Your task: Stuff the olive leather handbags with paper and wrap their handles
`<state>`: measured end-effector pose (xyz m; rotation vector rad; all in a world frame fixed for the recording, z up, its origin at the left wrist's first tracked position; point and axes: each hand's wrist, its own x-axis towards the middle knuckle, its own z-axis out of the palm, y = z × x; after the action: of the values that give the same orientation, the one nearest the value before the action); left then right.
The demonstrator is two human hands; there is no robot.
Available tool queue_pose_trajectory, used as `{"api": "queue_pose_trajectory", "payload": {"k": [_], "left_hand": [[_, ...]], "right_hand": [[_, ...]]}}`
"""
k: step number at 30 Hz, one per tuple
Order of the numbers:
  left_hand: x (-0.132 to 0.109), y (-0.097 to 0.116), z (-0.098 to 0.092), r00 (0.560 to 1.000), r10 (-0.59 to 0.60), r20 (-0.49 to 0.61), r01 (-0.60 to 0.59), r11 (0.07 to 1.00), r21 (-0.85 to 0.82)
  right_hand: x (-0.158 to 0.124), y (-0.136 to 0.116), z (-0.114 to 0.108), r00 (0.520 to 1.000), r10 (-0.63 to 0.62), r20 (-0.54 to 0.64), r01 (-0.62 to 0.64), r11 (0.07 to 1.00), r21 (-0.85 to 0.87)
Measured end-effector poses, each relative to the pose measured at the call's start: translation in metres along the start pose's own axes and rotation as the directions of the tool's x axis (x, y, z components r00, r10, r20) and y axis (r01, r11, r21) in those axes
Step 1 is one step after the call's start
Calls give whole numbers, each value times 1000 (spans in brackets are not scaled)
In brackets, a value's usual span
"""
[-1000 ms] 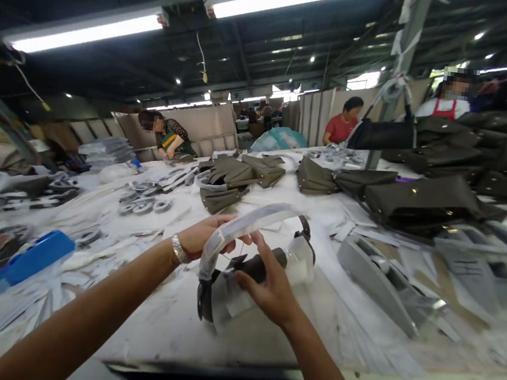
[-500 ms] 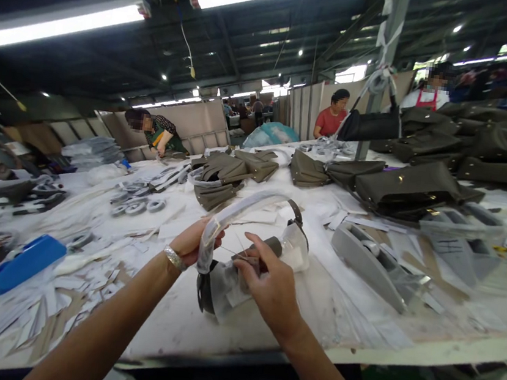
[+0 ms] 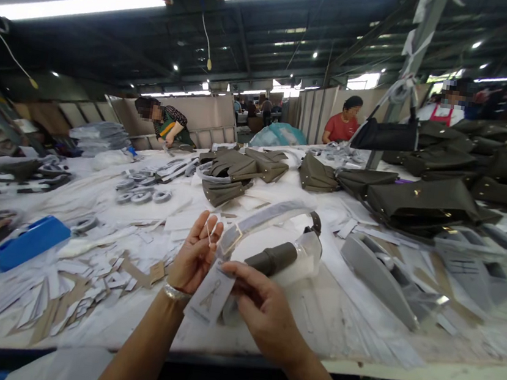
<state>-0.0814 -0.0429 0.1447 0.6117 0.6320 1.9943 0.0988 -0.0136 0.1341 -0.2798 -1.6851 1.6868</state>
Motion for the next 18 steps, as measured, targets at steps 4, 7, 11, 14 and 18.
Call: {"api": "queue_pose_trajectory", "payload": {"k": [4, 7, 11, 14, 18], "left_hand": [[-1, -3, -6, 997, 16, 74, -23, 995, 93], [-2, -1, -8, 989, 10, 149, -24, 995, 92], [-6, 2, -11, 984, 84, 159, -94, 994, 54], [-7, 1, -12, 970, 170, 176, -181, 982, 47], [-8, 3, -7, 930, 245, 273, -288, 949, 132]], "right_hand": [[8, -2, 9, 946, -316, -78, 256, 871, -420], [12, -7, 15, 884, -462, -76, 325, 721, -612], [20, -18, 20, 840, -540, -58, 364, 640, -677], [26, -25, 22, 834, -552, 1, 383, 577, -722], [30, -32, 22, 852, -517, 83, 325, 398, -858]]}}
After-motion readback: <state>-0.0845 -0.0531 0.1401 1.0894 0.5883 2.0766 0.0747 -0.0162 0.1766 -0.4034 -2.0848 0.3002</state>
